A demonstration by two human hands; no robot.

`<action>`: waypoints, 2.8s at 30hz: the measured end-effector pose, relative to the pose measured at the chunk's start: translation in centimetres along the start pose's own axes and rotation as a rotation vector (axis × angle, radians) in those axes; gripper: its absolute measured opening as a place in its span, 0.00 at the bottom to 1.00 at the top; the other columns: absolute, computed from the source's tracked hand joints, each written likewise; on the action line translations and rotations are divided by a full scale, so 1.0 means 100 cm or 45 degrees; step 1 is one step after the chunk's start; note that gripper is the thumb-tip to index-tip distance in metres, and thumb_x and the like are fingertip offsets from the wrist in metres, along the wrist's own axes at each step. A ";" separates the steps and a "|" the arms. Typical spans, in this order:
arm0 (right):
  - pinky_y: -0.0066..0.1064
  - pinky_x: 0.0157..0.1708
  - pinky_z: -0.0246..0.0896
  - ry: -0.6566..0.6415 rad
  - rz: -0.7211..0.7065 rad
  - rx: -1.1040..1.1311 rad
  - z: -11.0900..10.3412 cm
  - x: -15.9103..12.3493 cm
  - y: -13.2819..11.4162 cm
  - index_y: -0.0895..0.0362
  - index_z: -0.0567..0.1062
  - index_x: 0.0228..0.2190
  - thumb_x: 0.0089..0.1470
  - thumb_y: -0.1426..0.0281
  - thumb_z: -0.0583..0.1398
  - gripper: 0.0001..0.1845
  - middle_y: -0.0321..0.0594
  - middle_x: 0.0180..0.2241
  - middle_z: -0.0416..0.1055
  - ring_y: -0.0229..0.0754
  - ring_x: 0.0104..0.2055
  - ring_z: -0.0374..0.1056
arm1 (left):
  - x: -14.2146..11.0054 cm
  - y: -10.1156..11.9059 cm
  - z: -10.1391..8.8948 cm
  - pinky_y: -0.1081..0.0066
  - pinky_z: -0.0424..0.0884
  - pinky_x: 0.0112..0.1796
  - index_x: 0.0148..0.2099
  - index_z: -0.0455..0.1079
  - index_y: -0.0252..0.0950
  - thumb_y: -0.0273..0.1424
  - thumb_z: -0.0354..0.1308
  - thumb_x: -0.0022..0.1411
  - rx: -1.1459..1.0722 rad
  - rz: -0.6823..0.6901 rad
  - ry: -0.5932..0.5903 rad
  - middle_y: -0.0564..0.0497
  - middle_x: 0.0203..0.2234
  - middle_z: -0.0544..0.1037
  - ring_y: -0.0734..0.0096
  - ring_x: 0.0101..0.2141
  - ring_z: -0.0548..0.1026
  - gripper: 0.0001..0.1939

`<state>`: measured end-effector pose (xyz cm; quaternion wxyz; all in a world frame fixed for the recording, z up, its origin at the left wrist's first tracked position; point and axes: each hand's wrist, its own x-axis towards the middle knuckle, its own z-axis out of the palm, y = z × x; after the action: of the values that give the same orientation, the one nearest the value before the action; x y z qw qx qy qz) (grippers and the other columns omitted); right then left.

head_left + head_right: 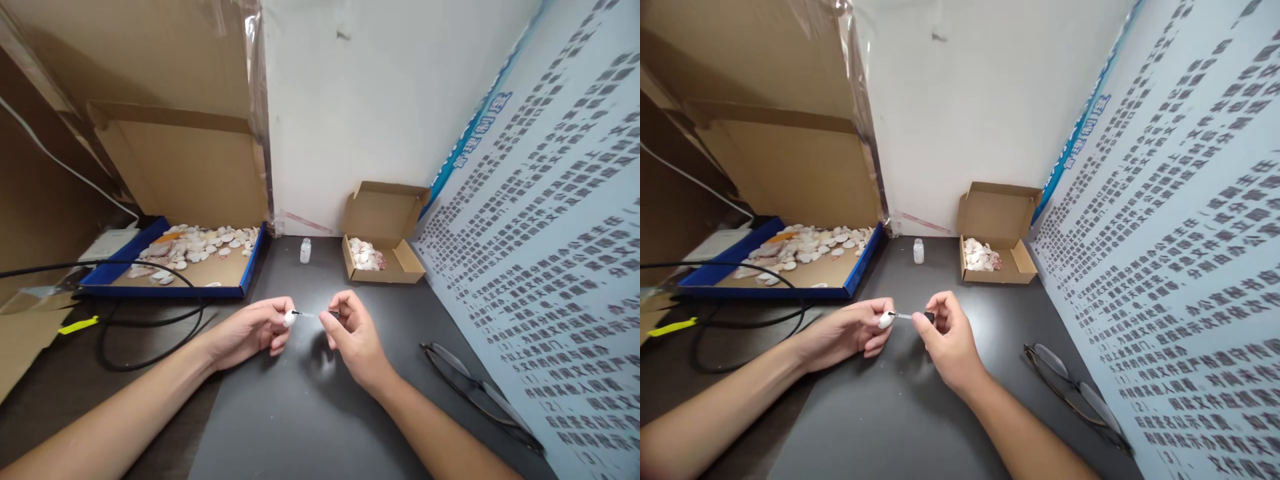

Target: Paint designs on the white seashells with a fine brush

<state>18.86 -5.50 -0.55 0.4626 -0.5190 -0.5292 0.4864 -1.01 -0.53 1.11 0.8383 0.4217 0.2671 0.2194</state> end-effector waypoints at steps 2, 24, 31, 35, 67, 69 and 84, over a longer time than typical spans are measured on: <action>0.13 0.20 0.49 -0.024 0.045 0.058 0.004 -0.001 0.001 0.61 0.53 0.35 0.50 0.47 0.56 0.30 0.31 0.24 0.53 0.19 0.20 0.51 | 0.000 -0.001 0.000 0.75 0.59 0.25 0.32 0.60 0.34 0.28 0.54 0.59 -0.020 -0.021 -0.011 0.54 0.19 0.61 0.77 0.22 0.61 0.05; 0.11 0.24 0.47 -0.009 0.062 -0.128 -0.001 0.002 0.007 0.64 0.58 0.34 0.50 0.50 0.56 0.28 0.34 0.25 0.55 0.19 0.24 0.50 | 0.003 -0.004 0.000 0.76 0.61 0.25 0.34 0.59 0.33 0.31 0.58 0.60 0.088 -0.036 0.012 0.56 0.20 0.61 0.79 0.22 0.61 0.10; 0.13 0.22 0.48 0.054 0.065 -0.047 -0.007 0.004 0.002 0.63 0.55 0.33 0.49 0.47 0.55 0.30 0.33 0.24 0.52 0.20 0.22 0.50 | 0.007 -0.005 -0.004 0.76 0.62 0.25 0.33 0.57 0.34 0.31 0.59 0.60 0.077 -0.020 -0.045 0.58 0.20 0.61 0.80 0.21 0.62 0.12; 0.14 0.22 0.48 -0.036 0.087 -0.066 -0.005 0.002 0.003 0.63 0.56 0.33 0.48 0.48 0.57 0.30 0.33 0.25 0.53 0.19 0.22 0.50 | 0.009 -0.006 -0.004 0.75 0.63 0.26 0.33 0.58 0.35 0.31 0.60 0.58 0.066 -0.012 -0.059 0.58 0.19 0.60 0.80 0.21 0.62 0.12; 0.12 0.24 0.47 0.039 -0.015 0.007 0.001 0.001 0.010 0.63 0.53 0.33 0.50 0.48 0.57 0.30 0.31 0.23 0.50 0.18 0.23 0.48 | 0.006 -0.015 0.000 0.78 0.63 0.21 0.34 0.56 0.36 0.41 0.60 0.58 0.466 0.169 0.025 0.61 0.17 0.61 0.81 0.17 0.59 0.17; 0.13 0.23 0.47 -0.011 -0.001 0.011 0.001 0.000 0.008 0.62 0.53 0.33 0.50 0.47 0.56 0.31 0.30 0.21 0.49 0.19 0.22 0.48 | 0.006 -0.015 0.000 0.77 0.63 0.21 0.34 0.56 0.36 0.41 0.59 0.58 0.489 0.157 0.022 0.61 0.17 0.61 0.81 0.17 0.60 0.17; 0.14 0.21 0.46 0.039 -0.001 -0.128 -0.009 -0.002 0.012 0.63 0.54 0.31 0.48 0.47 0.58 0.31 0.32 0.22 0.52 0.20 0.21 0.49 | 0.002 -0.015 -0.002 0.77 0.63 0.21 0.33 0.58 0.35 0.42 0.63 0.55 0.443 0.168 0.012 0.60 0.18 0.63 0.82 0.17 0.63 0.19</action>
<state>19.88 -5.72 -1.64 0.4441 -0.5486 -0.5461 0.4511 -0.79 -1.12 -0.23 0.7354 0.5758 0.2766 0.2262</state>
